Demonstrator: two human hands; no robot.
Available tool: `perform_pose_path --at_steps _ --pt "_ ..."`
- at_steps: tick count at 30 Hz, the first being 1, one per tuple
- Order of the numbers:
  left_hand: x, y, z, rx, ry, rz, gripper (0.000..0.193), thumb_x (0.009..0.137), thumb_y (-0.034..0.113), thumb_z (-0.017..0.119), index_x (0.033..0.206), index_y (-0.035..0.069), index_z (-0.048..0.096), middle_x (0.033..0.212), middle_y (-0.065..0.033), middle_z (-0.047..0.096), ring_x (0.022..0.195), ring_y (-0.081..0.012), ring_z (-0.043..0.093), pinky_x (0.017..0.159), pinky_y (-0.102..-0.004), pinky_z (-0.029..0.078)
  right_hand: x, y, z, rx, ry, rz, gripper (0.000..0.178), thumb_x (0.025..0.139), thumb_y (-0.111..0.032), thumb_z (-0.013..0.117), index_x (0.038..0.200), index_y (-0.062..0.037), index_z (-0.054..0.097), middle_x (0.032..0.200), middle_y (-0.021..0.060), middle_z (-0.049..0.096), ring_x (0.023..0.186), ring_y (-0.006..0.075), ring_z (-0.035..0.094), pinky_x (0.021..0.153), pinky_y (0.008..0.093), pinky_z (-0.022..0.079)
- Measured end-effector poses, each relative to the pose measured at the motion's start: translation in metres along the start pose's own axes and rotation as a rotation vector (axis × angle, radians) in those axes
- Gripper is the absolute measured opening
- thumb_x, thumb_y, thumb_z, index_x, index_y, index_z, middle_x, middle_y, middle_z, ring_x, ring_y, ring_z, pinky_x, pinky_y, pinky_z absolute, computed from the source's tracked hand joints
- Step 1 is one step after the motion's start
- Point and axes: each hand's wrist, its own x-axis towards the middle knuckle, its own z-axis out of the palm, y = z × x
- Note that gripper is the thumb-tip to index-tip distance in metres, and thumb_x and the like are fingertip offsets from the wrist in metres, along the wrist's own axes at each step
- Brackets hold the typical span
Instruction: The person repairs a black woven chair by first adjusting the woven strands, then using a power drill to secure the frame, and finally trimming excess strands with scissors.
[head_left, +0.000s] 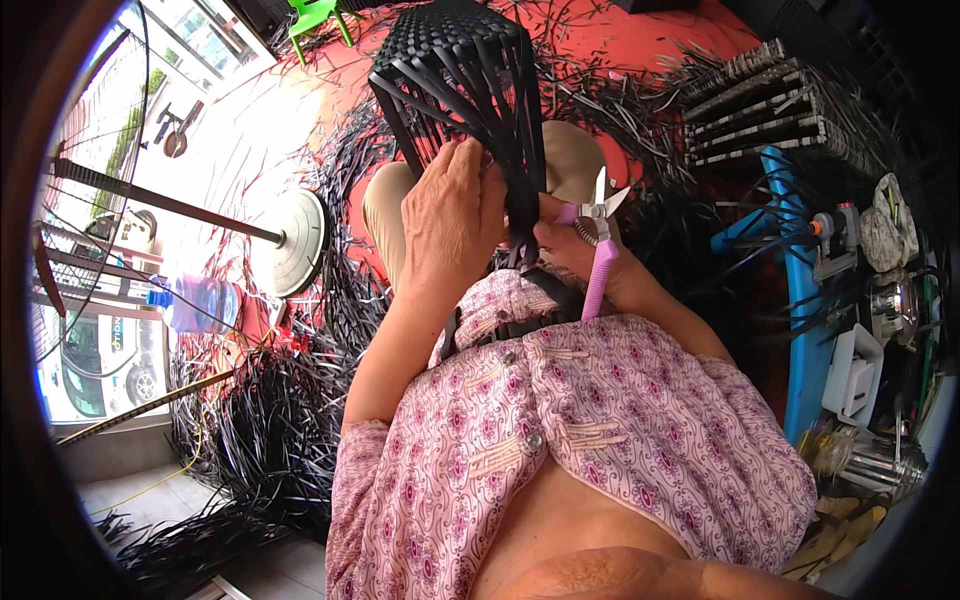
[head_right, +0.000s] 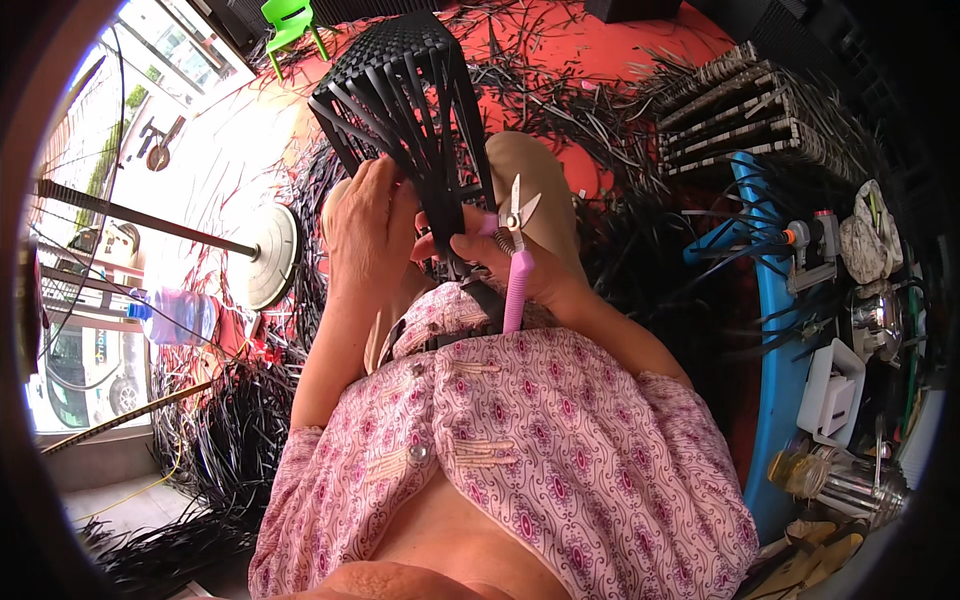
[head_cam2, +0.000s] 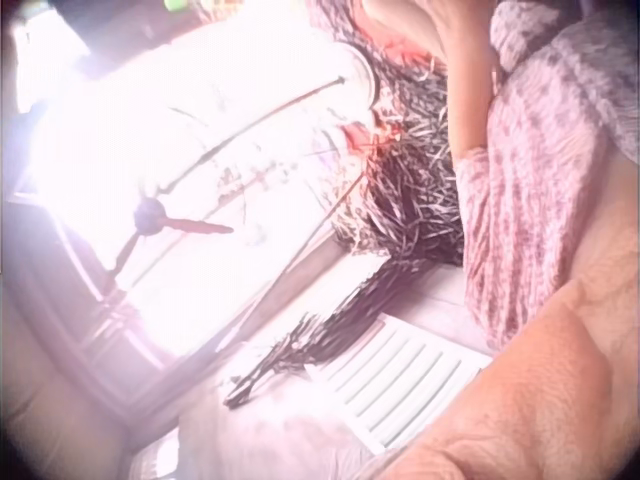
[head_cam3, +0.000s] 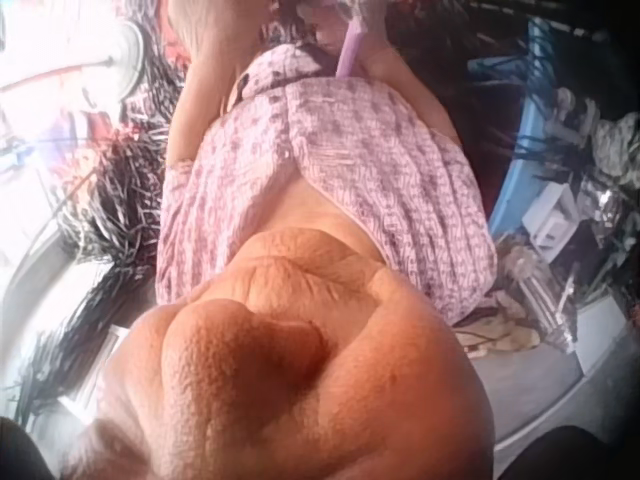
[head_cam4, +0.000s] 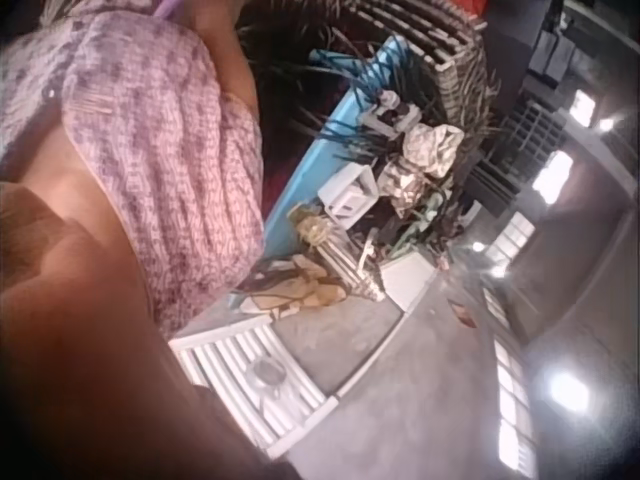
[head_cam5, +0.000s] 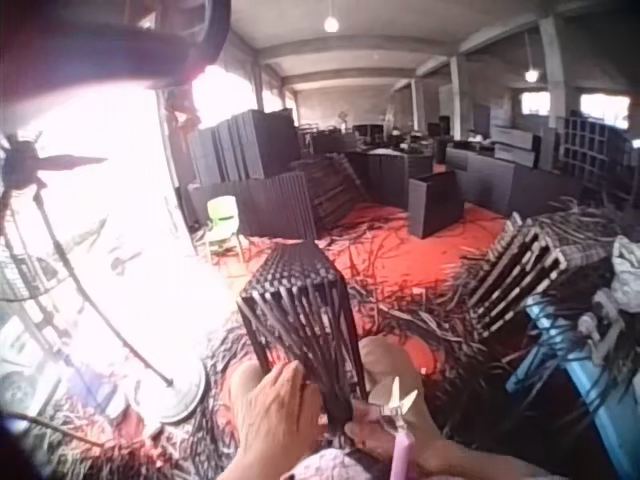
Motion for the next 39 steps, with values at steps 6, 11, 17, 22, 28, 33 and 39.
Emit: perform_pose_path --at_steps 6,11,17,22,28,33,39 --pt "0.035 0.006 -0.039 0.34 -0.365 0.043 0.028 0.091 0.029 0.065 0.079 0.005 0.056 0.076 -0.0102 0.06 0.068 -0.0333 0.061 0.06 -0.0428 0.044 -0.016 -0.052 -0.015 -0.19 0.091 0.122 0.04 0.09 -0.016 0.073 0.122 0.0014 0.057 0.082 0.0046 0.062 0.068 0.0111 0.06 0.064 0.0249 0.05" --pt "0.063 0.019 -0.05 0.193 -0.04 0.54 0.078 0.063 0.024 0.086 0.134 0.015 0.055 0.126 -0.0086 0.059 0.115 -0.0291 0.057 0.099 -0.0428 0.043 -0.017 -0.134 -0.002 -0.342 0.108 0.138 0.02 0.087 -0.008 0.069 0.103 0.0034 0.064 0.078 0.007 0.066 0.058 0.0114 0.059 0.058 0.0245 0.051" --pt "0.124 0.018 0.003 -0.071 -0.332 0.745 0.067 0.065 0.002 0.075 0.13 0.009 0.059 0.107 -0.0109 0.067 0.107 -0.031 0.063 0.097 -0.042 0.046 -0.005 -0.179 -0.002 -0.517 -0.026 0.188 0.02 0.088 -0.012 0.07 0.099 0.0022 0.062 0.08 0.0053 0.065 0.066 0.0119 0.065 0.063 0.0245 0.052" --pt "0.207 0.022 -0.003 -0.419 -0.541 0.427 0.024 0.081 0.002 0.067 0.105 0.002 0.069 0.08 -0.0029 0.067 0.071 -0.0184 0.067 0.066 -0.0307 0.052 0.0 -0.228 -0.038 -0.769 0.213 -0.001 0.063 0.085 -0.029 0.065 0.136 0.0043 0.052 0.112 0.0158 0.068 0.093 0.0218 0.069 0.084 0.0311 0.054" --pt "0.373 -0.081 -0.031 -0.876 -0.207 -0.2 0.015 0.093 0.015 0.065 0.095 0.001 0.07 0.069 -0.0016 0.061 0.058 -0.0118 0.057 0.055 -0.0298 0.049 -0.003 -0.281 -0.125 -0.685 0.465 -0.304 0.055 0.101 -0.031 0.054 0.145 0.0027 0.046 0.131 0.0181 0.063 0.107 0.0178 0.068 0.084 0.0256 0.053" --pt "0.442 -0.241 0.04 -0.578 -0.248 -0.299 0.017 0.092 0.019 0.069 0.091 0.003 0.073 0.069 -0.0049 0.065 0.057 -0.0156 0.059 0.054 -0.0315 0.048 -0.019 -0.199 -0.184 -0.524 0.801 -0.001 0.043 0.099 -0.031 0.06 0.128 0.0011 0.058 0.089 0.0077 0.07 0.062 0.0095 0.063 0.049 0.0204 0.042" --pt "0.42 -0.328 0.13 -0.029 -0.506 -0.353 0.047 0.077 0.041 0.079 0.097 -0.001 0.072 0.079 -0.0036 0.067 0.068 -0.0143 0.061 0.066 -0.0328 0.05 -0.06 -0.058 -0.239 -0.371 1.006 0.388 0.034 0.096 -0.031 0.064 0.117 -0.0046 0.066 0.071 0.0018 0.064 0.047 0.0062 0.055 0.039 0.0194 0.033"
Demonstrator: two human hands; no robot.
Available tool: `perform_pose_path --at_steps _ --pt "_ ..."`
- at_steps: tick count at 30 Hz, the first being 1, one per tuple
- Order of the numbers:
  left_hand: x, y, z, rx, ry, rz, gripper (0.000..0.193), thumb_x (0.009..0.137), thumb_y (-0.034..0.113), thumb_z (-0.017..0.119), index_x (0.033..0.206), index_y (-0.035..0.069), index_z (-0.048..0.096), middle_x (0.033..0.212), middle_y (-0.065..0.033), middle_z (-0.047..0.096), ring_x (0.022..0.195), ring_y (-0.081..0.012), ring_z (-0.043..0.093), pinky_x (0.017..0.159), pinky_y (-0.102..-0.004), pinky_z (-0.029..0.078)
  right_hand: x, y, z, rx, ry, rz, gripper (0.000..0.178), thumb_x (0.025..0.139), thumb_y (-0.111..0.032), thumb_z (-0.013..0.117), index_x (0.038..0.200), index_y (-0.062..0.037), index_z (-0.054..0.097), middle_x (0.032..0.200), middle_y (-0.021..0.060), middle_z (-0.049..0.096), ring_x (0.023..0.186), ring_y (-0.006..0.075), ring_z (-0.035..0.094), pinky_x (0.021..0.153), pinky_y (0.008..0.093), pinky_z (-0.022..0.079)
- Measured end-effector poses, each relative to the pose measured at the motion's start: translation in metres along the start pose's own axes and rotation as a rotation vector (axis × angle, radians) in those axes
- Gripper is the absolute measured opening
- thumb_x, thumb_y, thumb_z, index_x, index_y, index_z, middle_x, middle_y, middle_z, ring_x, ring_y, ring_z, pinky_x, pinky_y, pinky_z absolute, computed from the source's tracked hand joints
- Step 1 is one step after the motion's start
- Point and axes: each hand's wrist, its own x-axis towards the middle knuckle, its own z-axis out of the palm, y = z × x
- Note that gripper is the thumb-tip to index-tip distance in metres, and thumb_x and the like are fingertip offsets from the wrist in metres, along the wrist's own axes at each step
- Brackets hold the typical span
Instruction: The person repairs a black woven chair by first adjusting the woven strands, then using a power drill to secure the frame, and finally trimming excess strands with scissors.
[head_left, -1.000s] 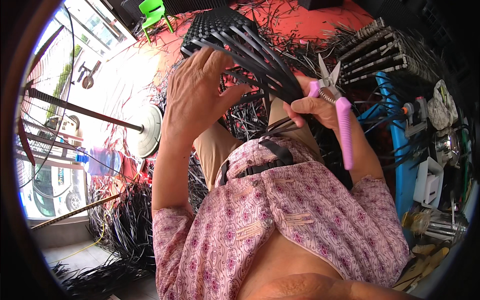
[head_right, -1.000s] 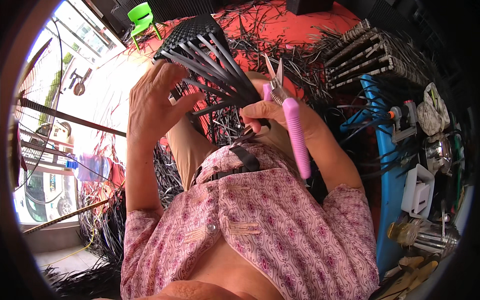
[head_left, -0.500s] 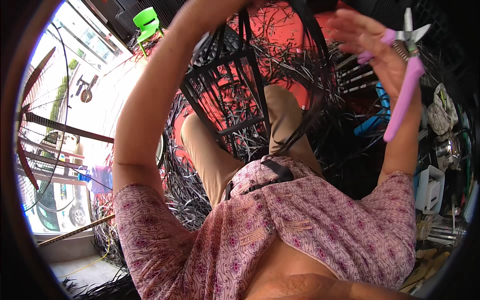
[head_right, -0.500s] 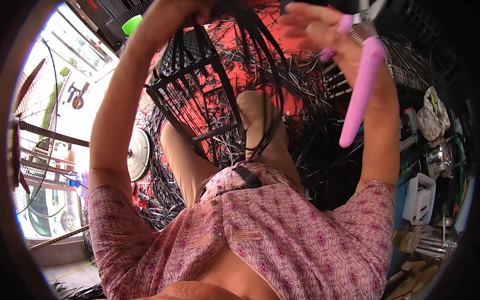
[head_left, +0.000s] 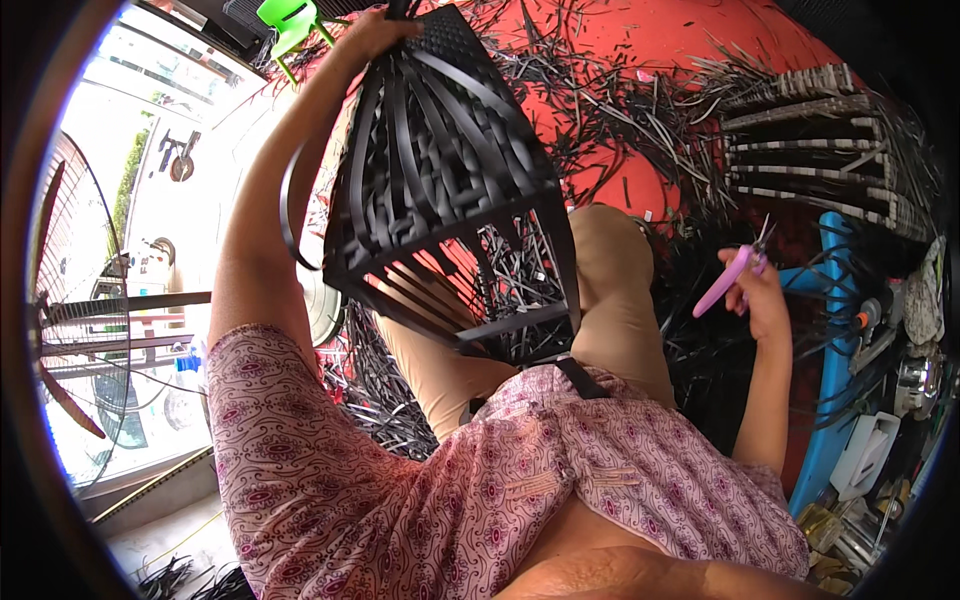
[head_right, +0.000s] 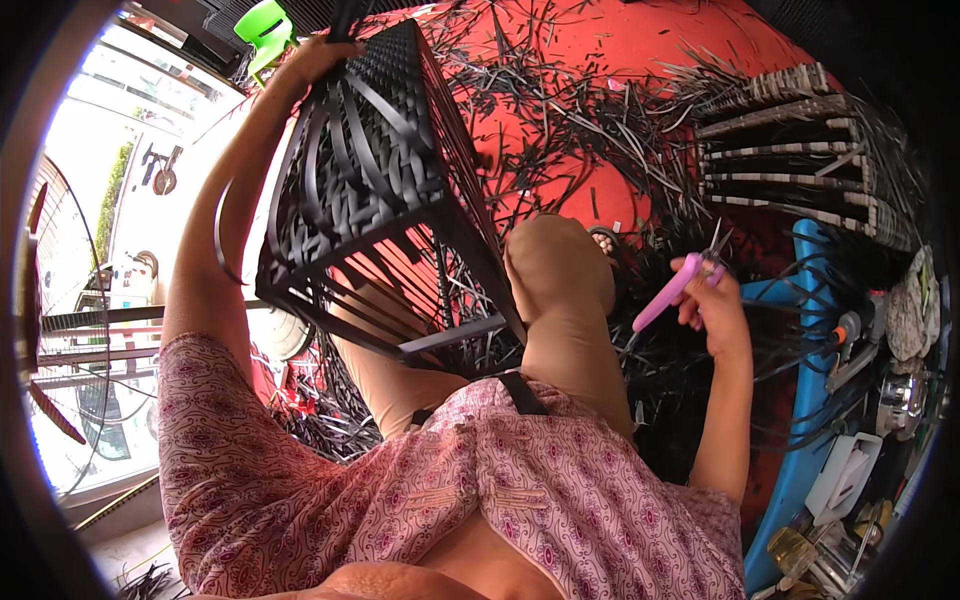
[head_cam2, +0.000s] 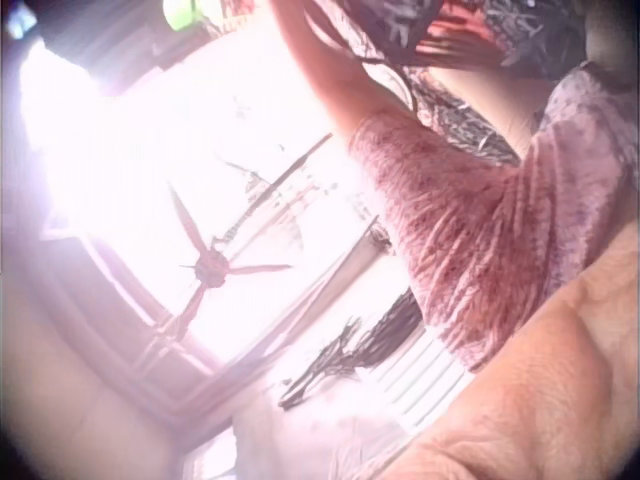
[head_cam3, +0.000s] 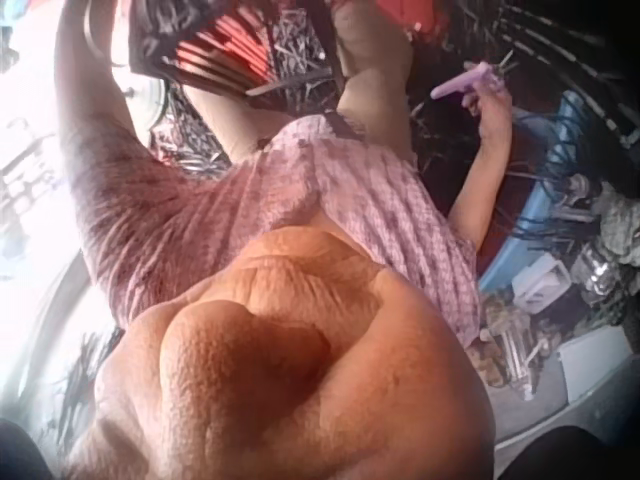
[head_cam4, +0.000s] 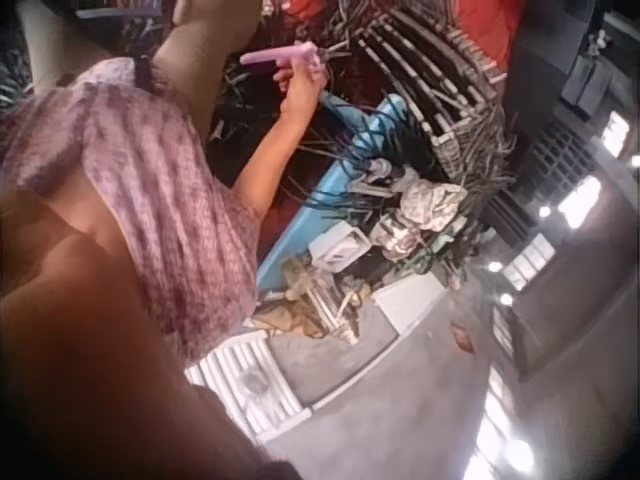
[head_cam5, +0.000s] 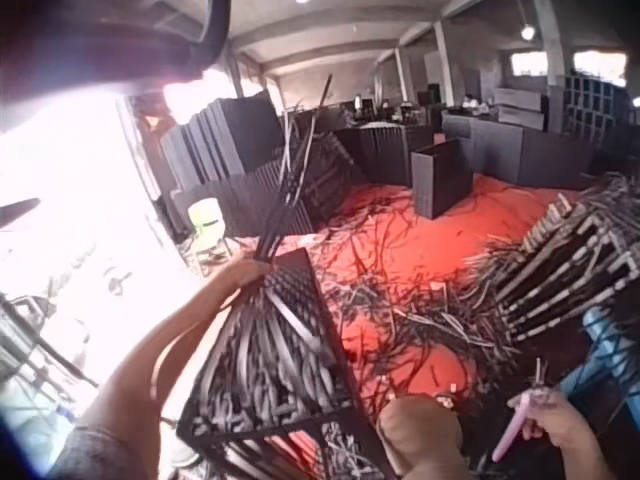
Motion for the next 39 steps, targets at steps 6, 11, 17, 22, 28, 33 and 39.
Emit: perform_pose_path --at_steps 6,11,17,22,28,33,39 --pt "0.024 -0.059 0.028 0.605 -0.269 0.257 0.063 0.091 0.065 0.048 0.14 0.025 0.057 0.15 -0.0311 0.037 0.14 -0.0459 0.035 0.117 -0.0489 0.03 0.022 0.059 0.04 0.046 -0.024 0.297 0.023 0.093 -0.027 0.069 0.104 -0.0074 0.066 0.07 0.003 0.066 0.044 0.0081 0.054 0.035 0.0224 0.032" --pt "0.028 -0.057 0.04 0.374 -0.331 0.236 0.066 0.099 0.061 0.037 0.149 0.018 0.046 0.152 -0.0326 0.035 0.137 -0.0438 0.043 0.113 -0.049 0.036 0.019 0.06 0.069 0.089 -0.063 0.37 0.024 0.092 -0.024 0.068 0.106 -0.0056 0.067 0.068 0.0057 0.067 0.043 0.0096 0.055 0.034 0.0235 0.034" --pt "0.021 -0.065 0.012 0.095 -0.299 -0.076 0.096 0.09 0.079 0.04 0.144 0.0 0.048 0.137 -0.0238 0.056 0.114 -0.0351 0.063 0.102 -0.0415 0.043 0.001 0.062 0.083 0.123 -0.095 0.397 0.019 0.09 -0.023 0.069 0.102 -0.0075 0.067 0.069 0.0061 0.068 0.044 0.0109 0.056 0.034 0.0244 0.034" --pt "0.001 -0.082 0.001 -0.156 -0.096 -0.076 0.102 0.086 0.083 0.042 0.144 -0.001 0.047 0.13 -0.02 0.059 0.112 -0.0313 0.061 0.099 -0.0394 0.043 -0.012 0.086 0.081 0.153 -0.085 0.386 0.021 0.09 -0.023 0.069 0.105 -0.0087 0.066 0.072 0.0065 0.069 0.046 0.0111 0.057 0.036 0.0262 0.036" --pt "-0.086 -0.088 -0.046 -0.837 0.294 -0.109 0.099 0.089 0.081 0.04 0.143 -0.002 0.047 0.131 -0.0177 0.056 0.119 -0.0261 0.054 0.1 -0.0391 0.041 -0.03 0.084 0.078 0.21 -0.067 0.308 0.024 0.09 -0.023 0.07 0.109 -0.0089 0.066 0.073 0.0059 0.069 0.046 0.0103 0.054 0.038 0.0256 0.036" --pt "-0.232 -0.032 -0.078 -0.938 0.914 0.203 0.073 0.106 0.058 0.023 0.141 0.001 0.052 0.139 -0.0192 0.055 0.129 -0.0292 0.053 0.109 -0.045 0.037 -0.056 0.032 0.079 0.296 0.017 0.185 0.03 0.091 -0.017 0.069 0.117 -0.0019 0.064 0.069 0.0043 0.064 0.046 0.0086 0.052 0.038 0.0232 0.035" --pt "-0.432 0.094 0.026 -0.681 0.948 0.742 0.073 0.104 0.06 0.031 0.088 -0.003 0.065 0.069 -0.0105 0.061 0.074 -0.0247 0.057 0.07 -0.0353 0.047 -0.08 -0.032 0.108 0.368 -0.38 -0.082 0.034 0.093 -0.015 0.068 0.123 0.0015 0.063 0.071 0.0033 0.062 0.047 0.0055 0.049 0.042 0.0193 0.033"
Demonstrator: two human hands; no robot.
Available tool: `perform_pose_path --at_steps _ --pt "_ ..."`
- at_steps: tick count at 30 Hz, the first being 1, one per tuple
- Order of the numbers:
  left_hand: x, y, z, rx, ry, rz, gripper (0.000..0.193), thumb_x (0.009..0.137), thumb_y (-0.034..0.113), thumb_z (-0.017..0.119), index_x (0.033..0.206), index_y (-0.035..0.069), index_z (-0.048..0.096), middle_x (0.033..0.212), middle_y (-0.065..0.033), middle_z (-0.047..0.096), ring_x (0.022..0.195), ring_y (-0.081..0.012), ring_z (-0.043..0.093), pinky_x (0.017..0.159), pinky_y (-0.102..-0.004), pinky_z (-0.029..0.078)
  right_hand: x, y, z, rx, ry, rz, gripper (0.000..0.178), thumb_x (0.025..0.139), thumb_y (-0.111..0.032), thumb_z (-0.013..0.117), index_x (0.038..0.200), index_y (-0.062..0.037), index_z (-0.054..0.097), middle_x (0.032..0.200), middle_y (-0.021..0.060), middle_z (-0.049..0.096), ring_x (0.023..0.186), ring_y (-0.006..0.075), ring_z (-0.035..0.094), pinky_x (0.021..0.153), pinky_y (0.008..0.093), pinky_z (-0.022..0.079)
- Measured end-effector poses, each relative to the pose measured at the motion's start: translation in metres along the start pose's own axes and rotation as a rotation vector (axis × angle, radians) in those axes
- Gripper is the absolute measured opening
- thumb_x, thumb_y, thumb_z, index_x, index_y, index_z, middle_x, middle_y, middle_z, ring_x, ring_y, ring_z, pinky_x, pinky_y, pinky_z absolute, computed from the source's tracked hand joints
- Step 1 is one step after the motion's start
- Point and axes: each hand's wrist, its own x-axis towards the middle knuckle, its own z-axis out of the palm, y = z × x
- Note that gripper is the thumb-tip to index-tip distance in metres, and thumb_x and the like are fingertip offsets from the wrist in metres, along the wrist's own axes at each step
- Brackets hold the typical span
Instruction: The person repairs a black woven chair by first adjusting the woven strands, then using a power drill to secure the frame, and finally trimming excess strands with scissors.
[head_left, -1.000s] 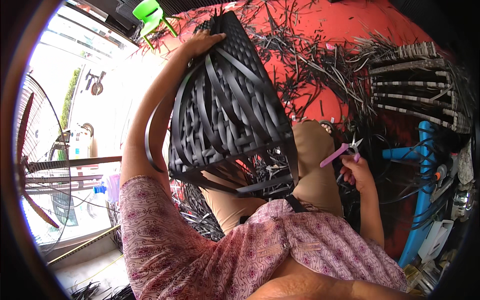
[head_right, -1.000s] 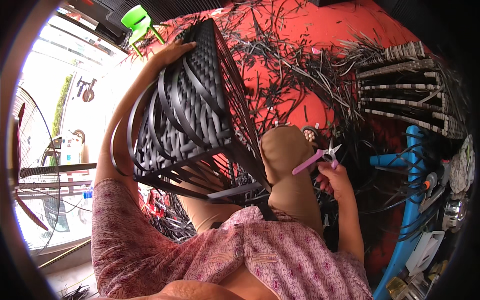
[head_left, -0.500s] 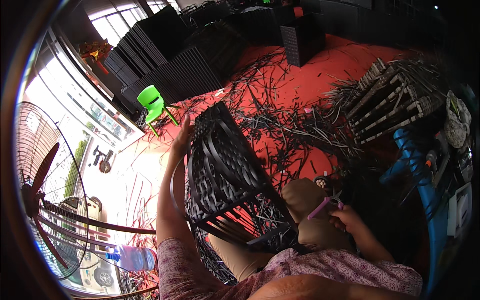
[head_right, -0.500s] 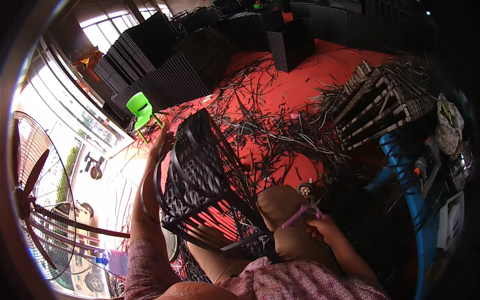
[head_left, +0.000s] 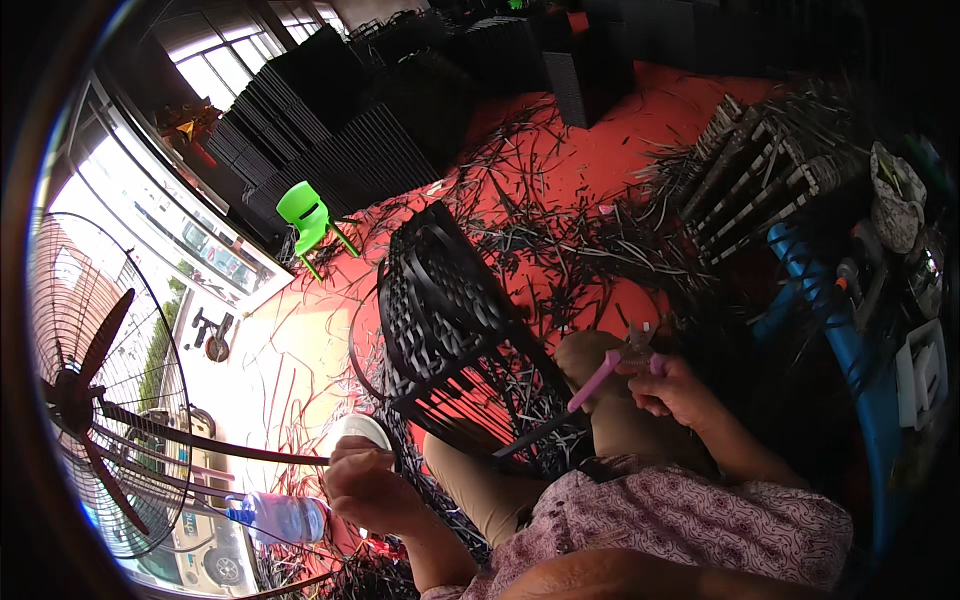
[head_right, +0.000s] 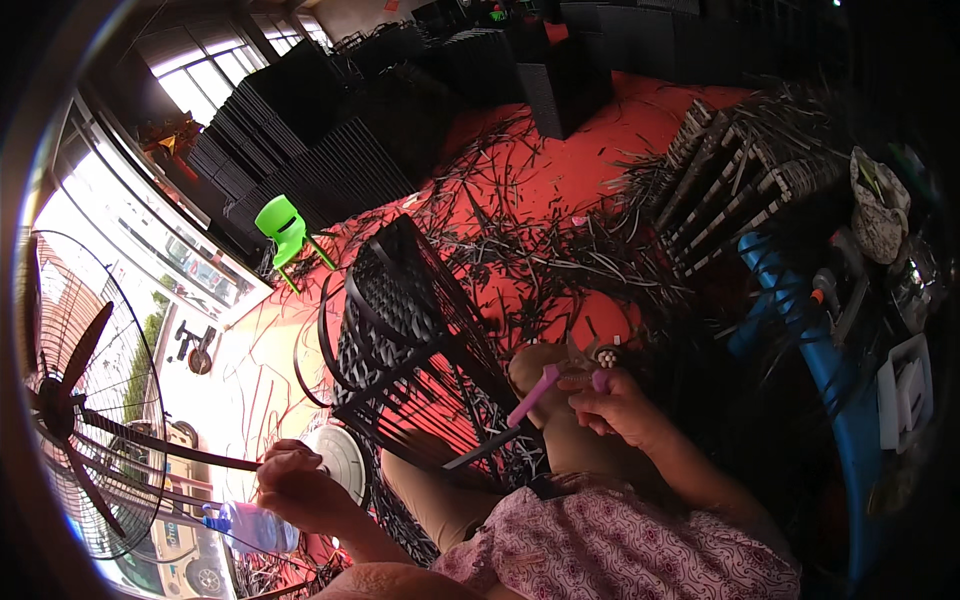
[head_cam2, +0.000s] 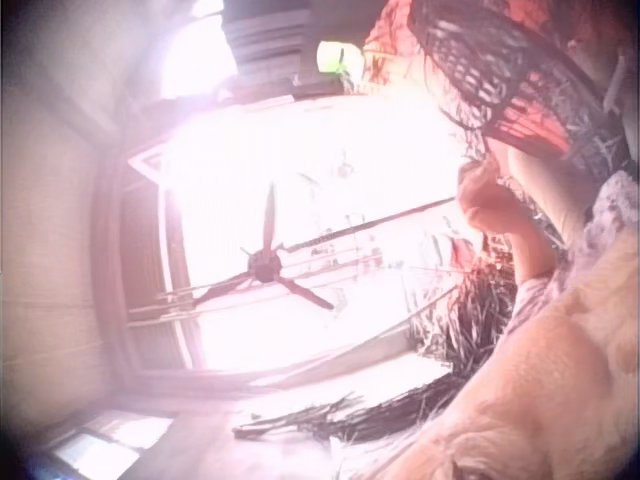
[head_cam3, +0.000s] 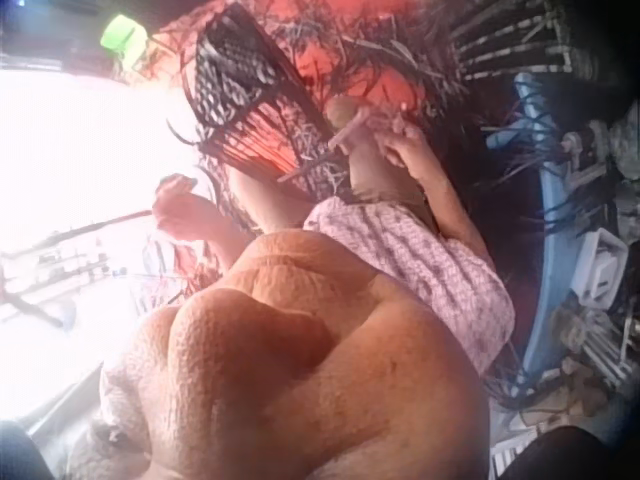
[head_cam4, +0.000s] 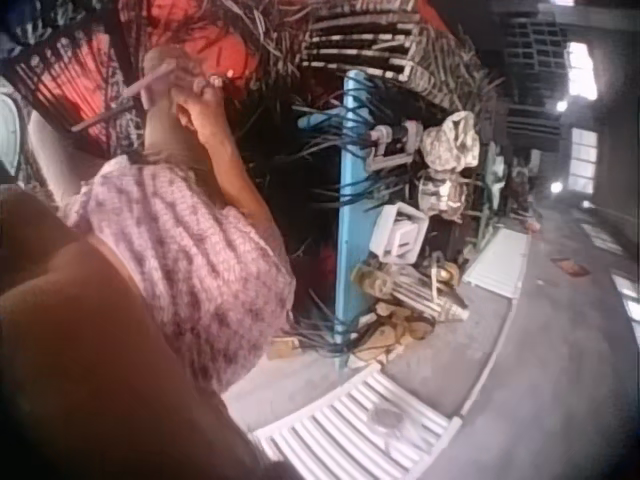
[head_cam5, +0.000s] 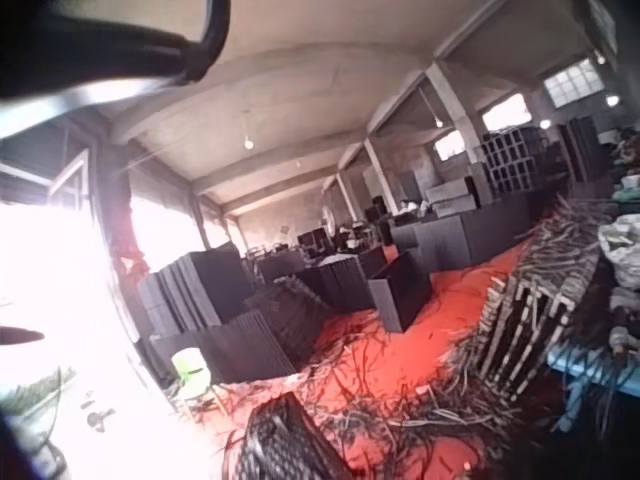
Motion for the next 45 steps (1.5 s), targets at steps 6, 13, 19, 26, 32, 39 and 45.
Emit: perform_pose_path --at_steps 6,13,19,26,32,39,45 --pt "-0.062 0.036 0.069 0.183 -0.648 -0.34 0.072 0.094 0.062 0.052 0.122 -0.004 0.062 0.106 -0.0164 0.066 0.095 -0.0312 0.063 0.081 -0.0386 0.05 -0.016 -0.017 0.062 -0.082 -0.264 -0.109 0.031 0.094 -0.019 0.07 0.119 -0.0022 0.063 0.07 0.0016 0.062 0.056 0.0053 0.052 0.05 0.0212 0.04" --pt "-0.083 0.04 0.115 -0.106 -0.531 -0.578 0.066 0.097 0.046 0.061 0.141 -0.001 0.048 0.121 -0.0147 0.06 0.109 -0.023 0.061 0.093 -0.036 0.049 -0.026 -0.015 0.057 -0.225 -0.278 -0.518 0.053 0.098 -0.031 0.066 0.138 -0.0009 0.051 0.101 0.0064 0.065 0.08 0.0108 0.064 0.067 0.025 0.05" --pt "-0.1 0.024 0.133 -0.187 -0.45 -0.55 0.066 0.098 0.033 0.063 0.151 0.003 0.037 0.126 -0.0146 0.057 0.106 -0.0212 0.06 0.092 -0.0353 0.049 -0.041 -0.019 0.063 0.236 -0.545 -0.291 0.111 0.081 -0.058 0.075 0.156 -0.0029 0.015 0.155 0.0184 0.034 0.147 0.0273 0.033 0.109 0.0422 0.041" --pt "-0.126 0.004 0.146 -0.035 -0.552 -0.549 0.042 0.098 0.027 0.061 0.129 -0.001 0.056 0.115 -0.0154 0.059 0.106 -0.0232 0.06 0.092 -0.0325 0.047 -0.046 0.006 0.061 0.245 -0.44 -0.329 0.124 0.077 -0.083 0.056 0.16 -0.004 0.008 0.155 0.0196 0.033 0.144 0.0295 0.036 0.119 0.0448 0.026" --pt "-0.123 0.002 0.134 -0.289 0.061 -0.828 0.024 0.106 0.018 0.052 0.112 -0.001 0.064 0.103 -0.0065 0.068 0.098 -0.0142 0.063 0.09 -0.0289 0.049 -0.012 0.003 0.03 -0.106 -0.218 -0.536 0.112 0.073 -0.072 0.072 0.149 0.0021 0.036 0.125 0.0152 0.057 0.121 0.0298 0.056 0.109 0.0434 0.039" --pt "-0.105 -0.022 0.135 -0.08 -0.161 -0.628 0.022 0.098 0.024 0.065 0.101 0.002 0.07 0.141 -0.0182 0.05 0.105 -0.0166 0.062 0.091 -0.0289 0.049 0.048 -0.057 0.012 -1.156 0.205 -1.26 0.08 0.068 -0.042 0.087 0.131 -0.0053 0.055 0.109 0.0092 0.057 0.098 0.0252 0.058 0.086 0.0376 0.047" --pt "-0.097 -0.014 0.138 -0.095 -0.234 -0.659 0.027 0.093 0.023 0.07 0.11 0.002 0.067 0.145 -0.0208 0.047 0.11 -0.0186 0.062 0.092 -0.0308 0.05 0.075 -0.084 0.005 -1.533 0.398 -1.482 0.076 0.068 -0.054 0.083 0.129 -0.0127 0.06 0.116 0.0035 0.061 0.105 0.0224 0.058 0.089 0.039 0.04"
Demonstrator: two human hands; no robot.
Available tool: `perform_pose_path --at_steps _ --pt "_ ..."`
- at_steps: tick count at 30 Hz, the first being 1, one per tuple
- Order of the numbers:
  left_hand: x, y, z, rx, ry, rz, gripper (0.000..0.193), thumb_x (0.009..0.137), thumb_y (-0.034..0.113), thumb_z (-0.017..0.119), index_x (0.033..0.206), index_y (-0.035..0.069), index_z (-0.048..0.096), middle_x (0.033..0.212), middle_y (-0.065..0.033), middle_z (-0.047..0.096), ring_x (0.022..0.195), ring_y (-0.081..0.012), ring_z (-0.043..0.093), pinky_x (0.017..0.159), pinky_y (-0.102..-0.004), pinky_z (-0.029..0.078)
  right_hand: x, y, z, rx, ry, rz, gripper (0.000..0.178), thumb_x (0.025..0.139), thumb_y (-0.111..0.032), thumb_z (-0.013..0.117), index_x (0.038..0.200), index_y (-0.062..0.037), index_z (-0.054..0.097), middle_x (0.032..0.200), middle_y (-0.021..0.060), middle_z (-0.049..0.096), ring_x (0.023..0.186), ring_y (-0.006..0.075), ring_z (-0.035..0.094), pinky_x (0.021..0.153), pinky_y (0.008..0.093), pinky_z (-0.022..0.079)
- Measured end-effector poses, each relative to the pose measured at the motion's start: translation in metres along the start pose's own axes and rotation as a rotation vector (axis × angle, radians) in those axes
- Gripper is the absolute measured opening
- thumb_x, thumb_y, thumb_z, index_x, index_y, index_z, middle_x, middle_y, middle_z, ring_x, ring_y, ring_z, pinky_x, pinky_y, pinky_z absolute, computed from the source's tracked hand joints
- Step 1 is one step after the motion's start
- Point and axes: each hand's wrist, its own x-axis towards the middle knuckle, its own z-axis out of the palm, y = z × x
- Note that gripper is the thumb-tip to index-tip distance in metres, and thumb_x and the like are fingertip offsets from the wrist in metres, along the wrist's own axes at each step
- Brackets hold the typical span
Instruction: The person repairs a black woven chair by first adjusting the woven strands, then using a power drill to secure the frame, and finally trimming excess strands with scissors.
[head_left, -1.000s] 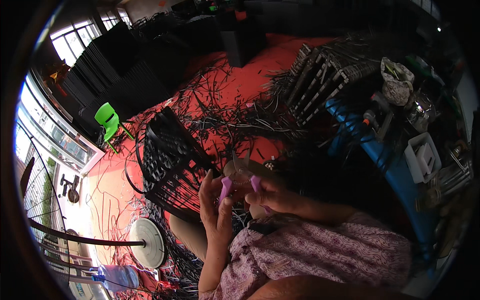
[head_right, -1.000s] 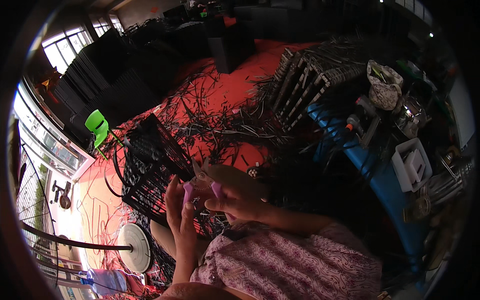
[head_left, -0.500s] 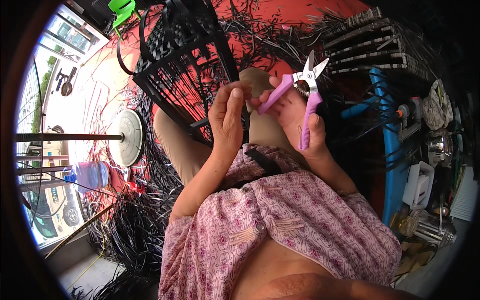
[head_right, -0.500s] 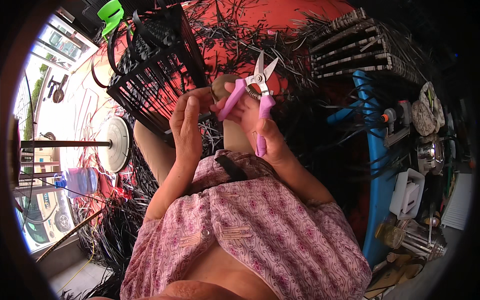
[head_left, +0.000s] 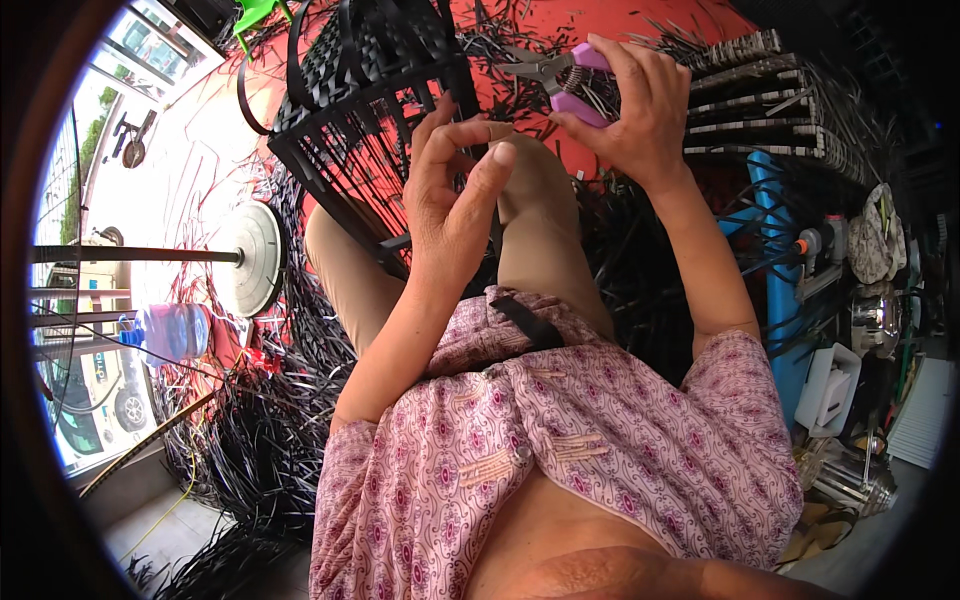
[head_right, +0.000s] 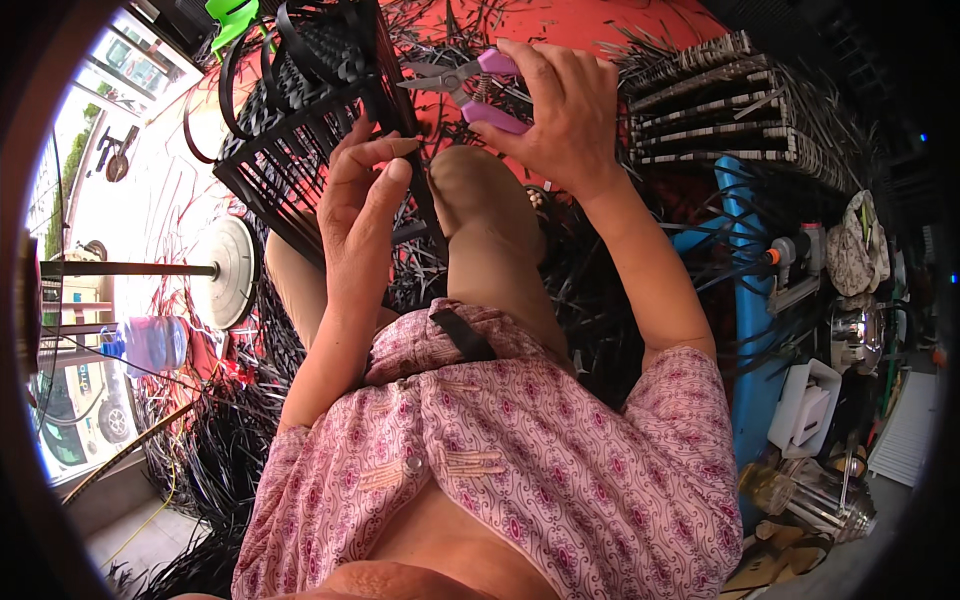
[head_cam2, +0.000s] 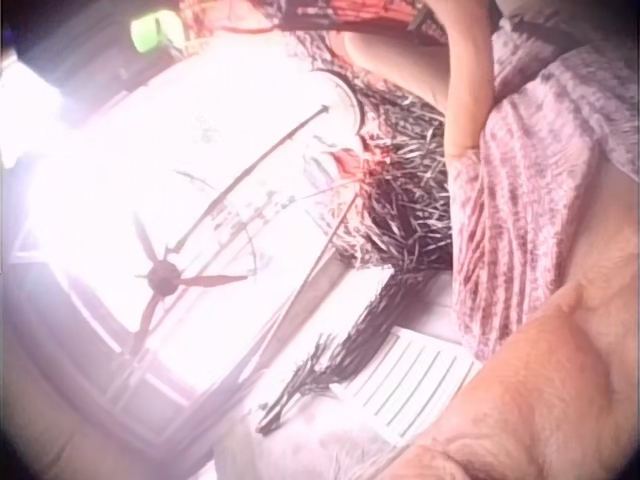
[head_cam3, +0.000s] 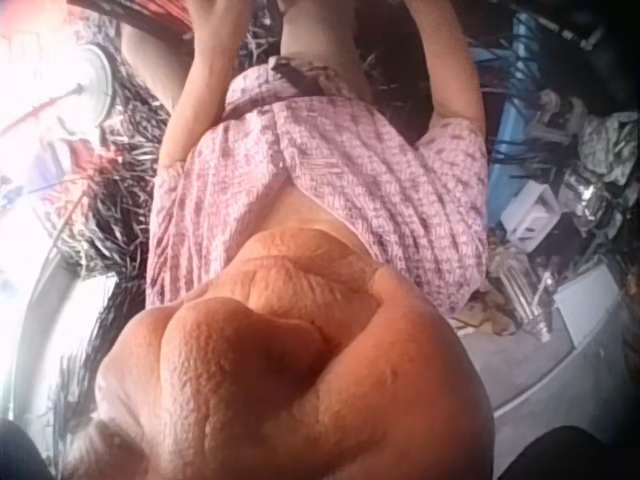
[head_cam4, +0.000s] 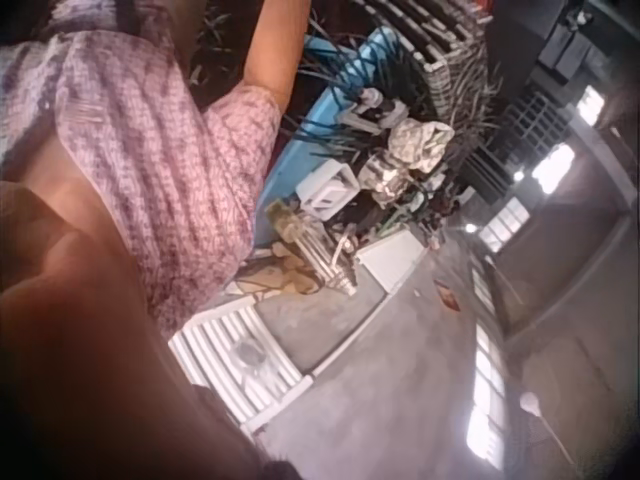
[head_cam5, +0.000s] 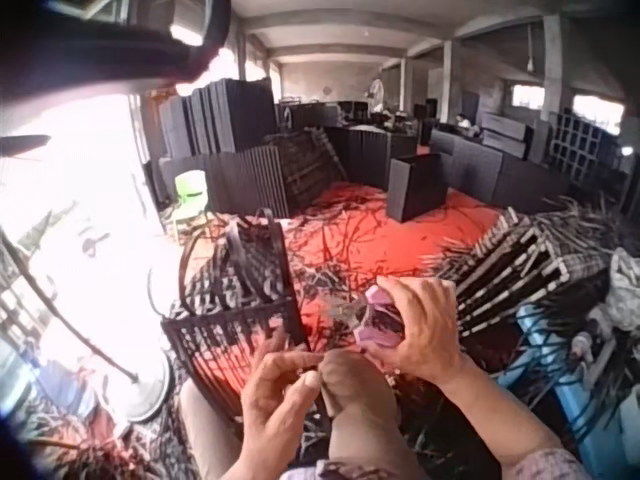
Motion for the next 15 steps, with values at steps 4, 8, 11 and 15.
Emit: perform_pose_path --at_steps 4,8,11,15 --pt "-0.009 0.021 0.006 -0.323 0.0 -0.068 0.031 0.091 0.02 0.071 0.116 0.002 0.063 0.144 -0.0173 0.048 0.127 -0.0217 0.052 0.106 -0.0358 0.041 0.002 0.005 0.008 -0.039 0.012 -0.074 0.074 0.071 -0.055 0.08 0.129 -0.014 0.061 0.114 0.0024 0.06 0.104 0.0223 0.057 0.09 0.0395 0.039" --pt "-0.008 0.031 0.003 -0.524 -0.05 -0.106 0.039 0.091 0.014 0.068 0.125 0.002 0.056 0.14 -0.0137 0.051 0.135 -0.0212 0.043 0.114 -0.0374 0.032 0.003 0.004 0.022 -0.064 0.046 -0.109 0.07 0.073 -0.055 0.078 0.128 -0.015 0.063 0.113 0.0018 0.059 0.104 0.022 0.056 0.092 0.0397 0.038" --pt "-0.008 0.025 0.004 -0.642 -0.044 -0.06 0.044 0.09 0.015 0.068 0.128 0.001 0.053 0.138 -0.0134 0.052 0.133 -0.021 0.045 0.113 -0.0364 0.032 0.008 -0.001 0.027 -0.07 0.058 -0.126 0.068 0.073 -0.056 0.077 0.127 -0.0156 0.064 0.112 0.0016 0.059 0.104 0.0217 0.056 0.093 0.0397 0.038" --pt "-0.006 0.025 0.003 -0.651 -0.063 -0.048 0.052 0.088 0.02 0.07 0.131 -0.001 0.05 0.137 -0.0137 0.052 0.135 -0.0223 0.044 0.113 -0.0358 0.032 0.015 -0.005 0.035 -0.068 0.083 -0.168 0.066 0.074 -0.054 0.077 0.126 -0.0166 0.064 0.111 0.0011 0.059 0.102 0.0208 0.057 0.092 0.0395 0.037"
